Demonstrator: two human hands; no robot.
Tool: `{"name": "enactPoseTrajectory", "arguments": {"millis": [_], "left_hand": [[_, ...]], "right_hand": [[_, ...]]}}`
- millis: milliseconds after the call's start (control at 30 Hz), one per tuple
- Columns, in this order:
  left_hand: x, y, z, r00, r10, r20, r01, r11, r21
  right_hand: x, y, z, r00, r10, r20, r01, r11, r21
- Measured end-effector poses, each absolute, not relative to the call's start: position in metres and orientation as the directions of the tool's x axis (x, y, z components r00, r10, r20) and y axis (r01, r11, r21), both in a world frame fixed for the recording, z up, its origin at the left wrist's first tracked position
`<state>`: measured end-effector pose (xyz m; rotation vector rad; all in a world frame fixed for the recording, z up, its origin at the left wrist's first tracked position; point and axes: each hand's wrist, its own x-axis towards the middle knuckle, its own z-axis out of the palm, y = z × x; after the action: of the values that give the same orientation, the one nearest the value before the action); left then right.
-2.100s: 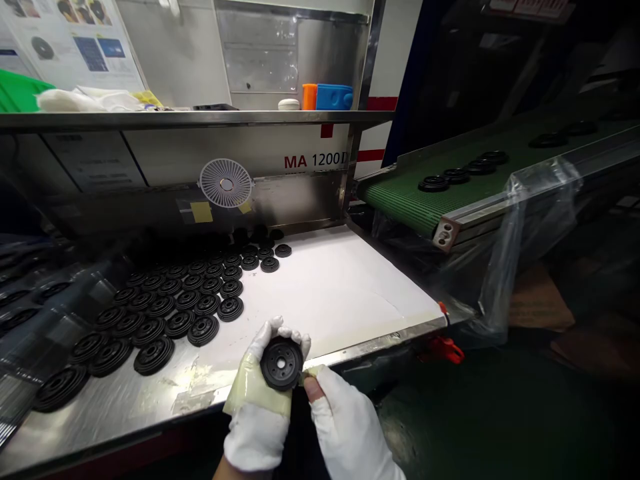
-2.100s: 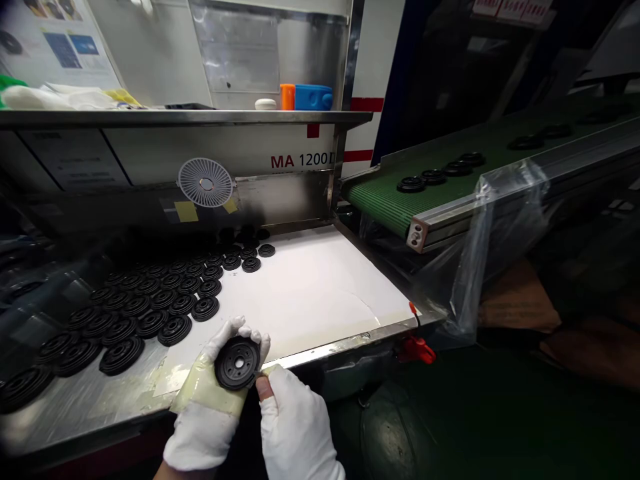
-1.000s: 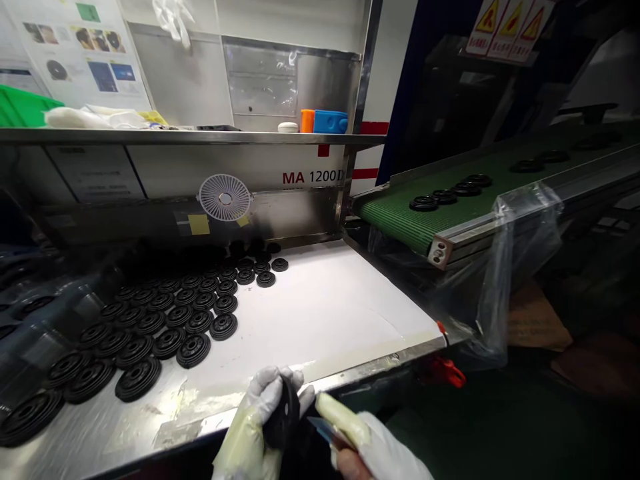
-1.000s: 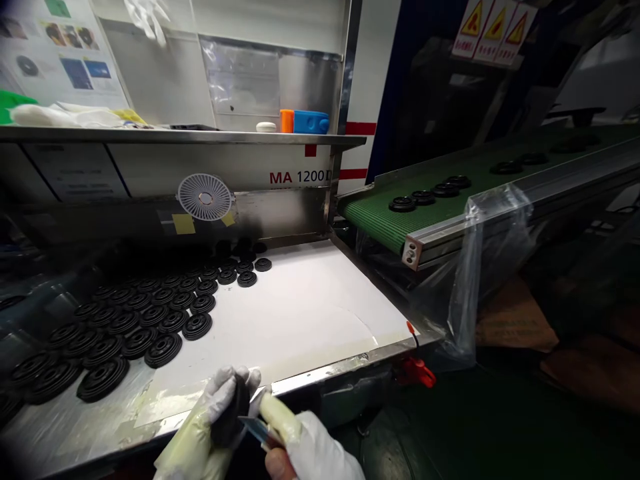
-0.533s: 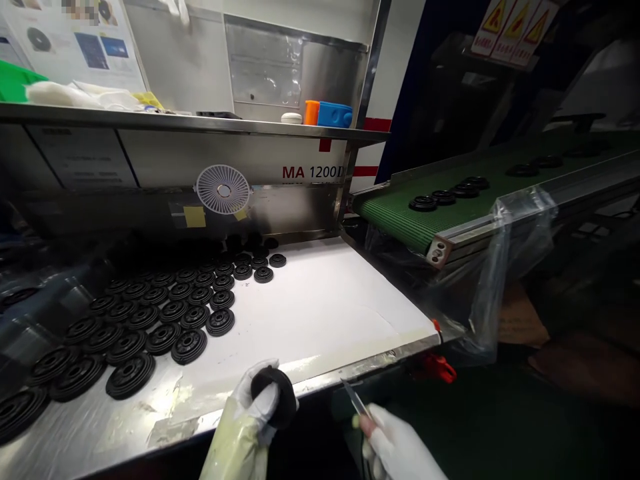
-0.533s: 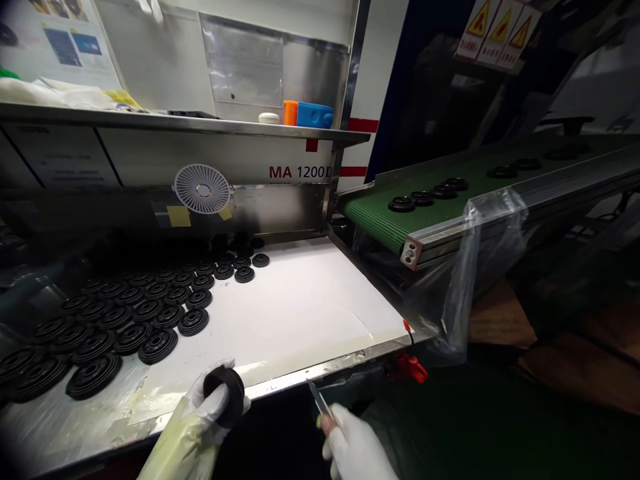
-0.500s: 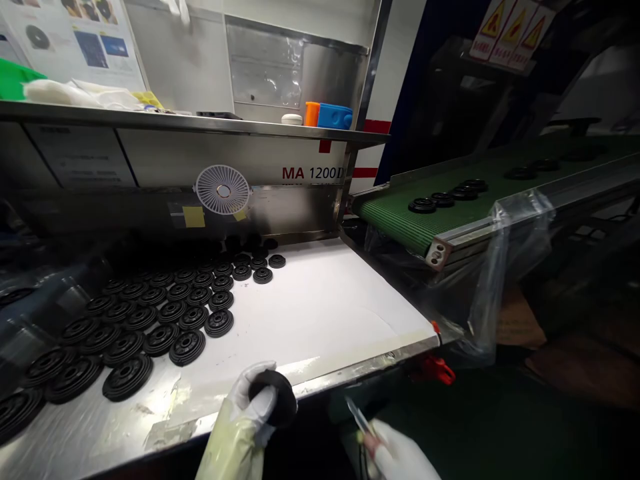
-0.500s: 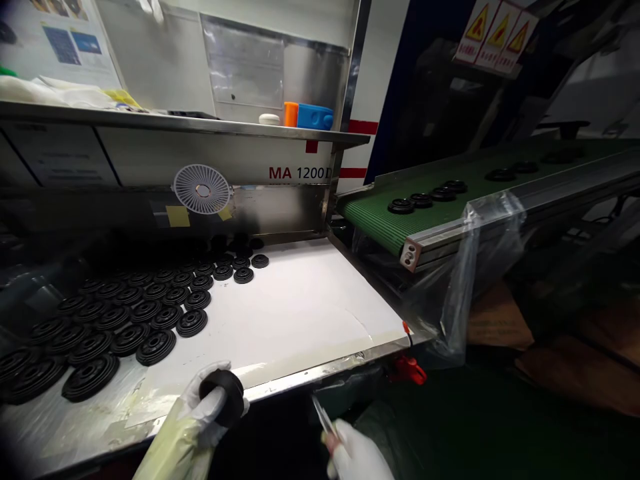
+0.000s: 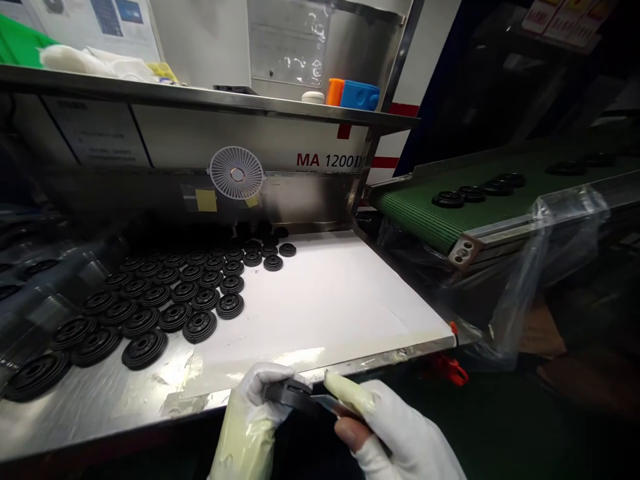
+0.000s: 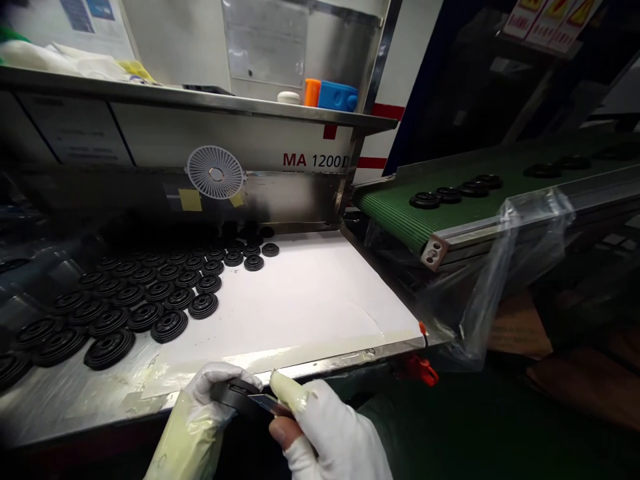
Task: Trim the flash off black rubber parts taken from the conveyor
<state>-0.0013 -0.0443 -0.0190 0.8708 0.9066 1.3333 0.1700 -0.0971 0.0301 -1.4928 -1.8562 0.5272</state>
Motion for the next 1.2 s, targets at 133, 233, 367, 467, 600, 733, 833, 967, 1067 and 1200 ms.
{"name": "enactPoseTrajectory", "arguments": {"millis": [133,233,367,467,600,733,833,967,1067,1200], "left_hand": [[-0.013,-0.052,-0.014,0.067,0.997,-0.024,-0.281,0.042,0.959],[-0.015,-0.056,-0.010,0.078,0.997,-0.004,-0.260,0.024,0.965],[-0.012,-0.057,-0.004,0.085,0.996,-0.003,-0.280,0.027,0.960],[-0.012,-0.058,0.000,0.096,0.995,-0.004,-0.284,0.032,0.958],[-0.011,-0.058,0.002,0.107,0.994,0.026,-0.291,0.006,0.957],[-0.010,-0.057,0.002,0.107,0.994,0.018,-0.320,0.017,0.947],[-0.010,-0.058,0.000,0.112,0.994,0.003,-0.339,0.035,0.940],[-0.012,-0.058,-0.004,0.151,0.989,0.003,-0.291,0.042,0.956],[-0.014,-0.058,-0.005,0.203,0.979,0.031,-0.237,0.018,0.971],[-0.016,-0.057,0.001,0.285,0.958,0.016,-0.194,0.041,0.980]], "right_hand": [[0.158,-0.091,0.040,-0.160,0.960,0.229,0.659,0.276,-0.700],[0.159,-0.092,0.042,-0.233,0.927,0.293,0.677,0.371,-0.635],[0.161,-0.096,0.043,-0.297,0.873,0.387,0.708,0.473,-0.524],[0.162,-0.097,0.045,-0.295,0.853,0.430,0.714,0.496,-0.494],[0.162,-0.096,0.047,-0.286,0.846,0.450,0.703,0.505,-0.502],[0.162,-0.096,0.047,-0.266,0.833,0.486,0.689,0.517,-0.508],[0.162,-0.097,0.046,-0.280,0.826,0.489,0.689,0.527,-0.497],[0.162,-0.099,0.050,-0.359,0.843,0.401,0.692,0.529,-0.491],[0.163,-0.098,0.056,-0.352,0.876,0.330,0.678,0.482,-0.555],[0.168,-0.091,0.063,-0.329,0.907,0.262,0.647,0.419,-0.637]]}}
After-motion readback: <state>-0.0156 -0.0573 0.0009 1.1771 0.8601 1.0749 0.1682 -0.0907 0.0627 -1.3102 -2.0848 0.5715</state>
